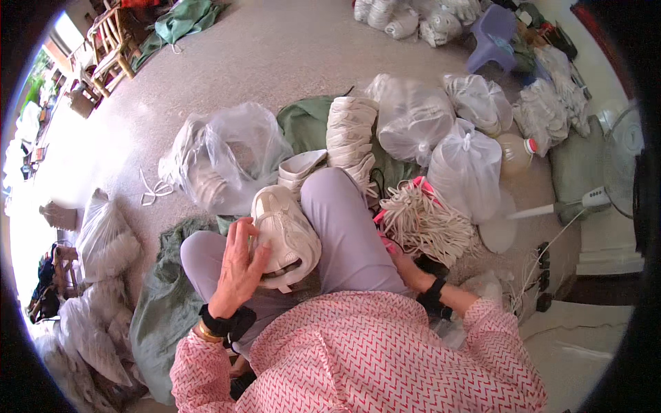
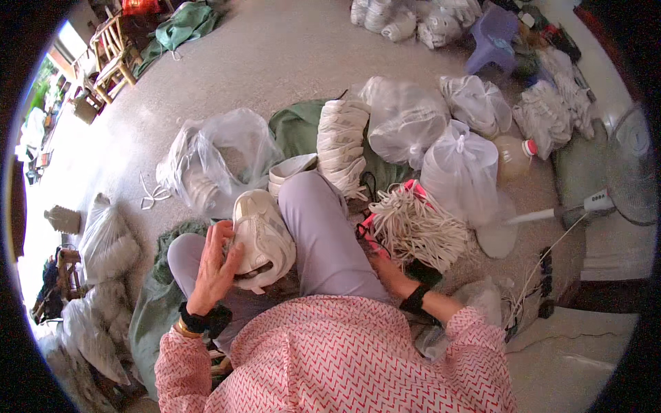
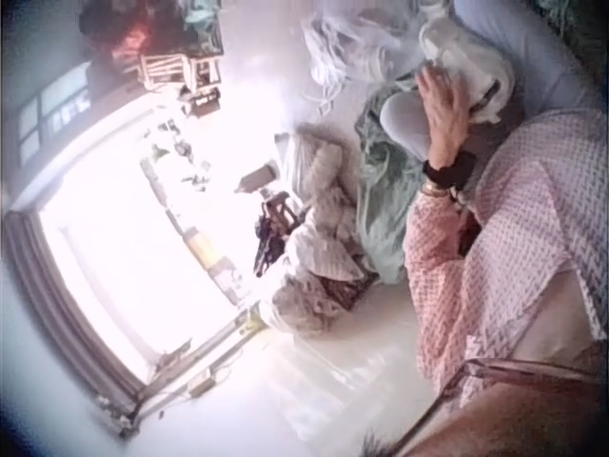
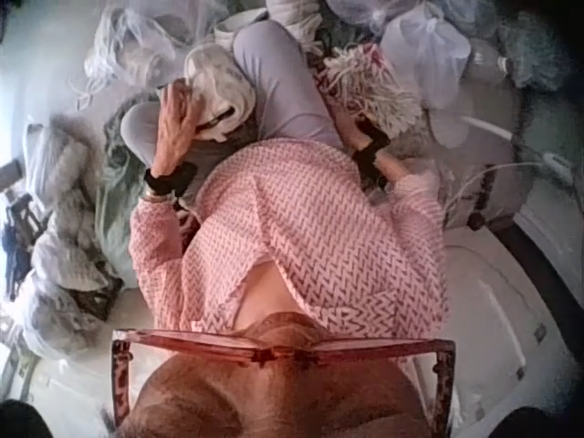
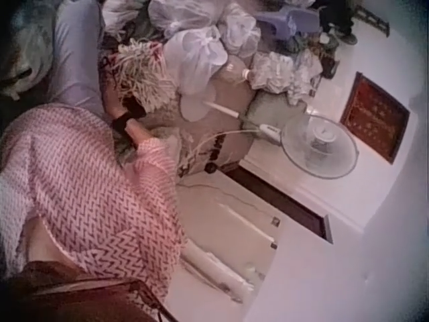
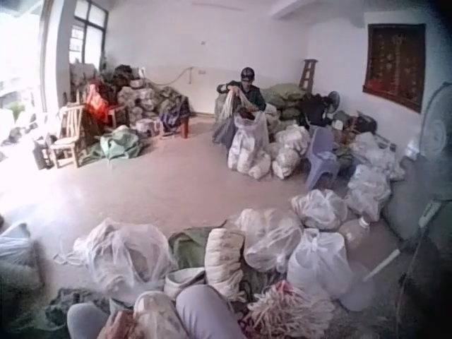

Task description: Lacing a beige shoe while seated.

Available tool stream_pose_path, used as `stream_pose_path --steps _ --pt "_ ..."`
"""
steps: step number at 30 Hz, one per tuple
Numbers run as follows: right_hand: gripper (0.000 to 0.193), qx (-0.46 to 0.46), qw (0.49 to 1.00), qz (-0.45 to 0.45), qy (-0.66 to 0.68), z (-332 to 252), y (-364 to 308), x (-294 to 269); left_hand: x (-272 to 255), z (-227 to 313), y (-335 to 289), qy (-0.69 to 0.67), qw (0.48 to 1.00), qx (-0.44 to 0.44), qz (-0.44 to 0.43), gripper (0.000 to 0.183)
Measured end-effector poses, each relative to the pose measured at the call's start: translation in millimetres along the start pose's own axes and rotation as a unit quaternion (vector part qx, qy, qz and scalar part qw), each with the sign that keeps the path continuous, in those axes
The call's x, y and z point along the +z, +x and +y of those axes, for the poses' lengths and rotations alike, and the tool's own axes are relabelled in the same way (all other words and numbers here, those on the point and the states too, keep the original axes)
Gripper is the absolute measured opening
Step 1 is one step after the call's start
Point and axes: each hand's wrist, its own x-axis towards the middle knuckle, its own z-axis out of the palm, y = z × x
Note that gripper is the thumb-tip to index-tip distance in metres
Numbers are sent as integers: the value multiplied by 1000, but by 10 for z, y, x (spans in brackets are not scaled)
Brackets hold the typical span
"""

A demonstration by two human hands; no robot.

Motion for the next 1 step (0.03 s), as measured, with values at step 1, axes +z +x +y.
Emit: stream_pose_path --steps 1 --pt "39 146 981 -55 113 -855 -310 -30 -34 -44 -27 6 1000 -6 2 27"
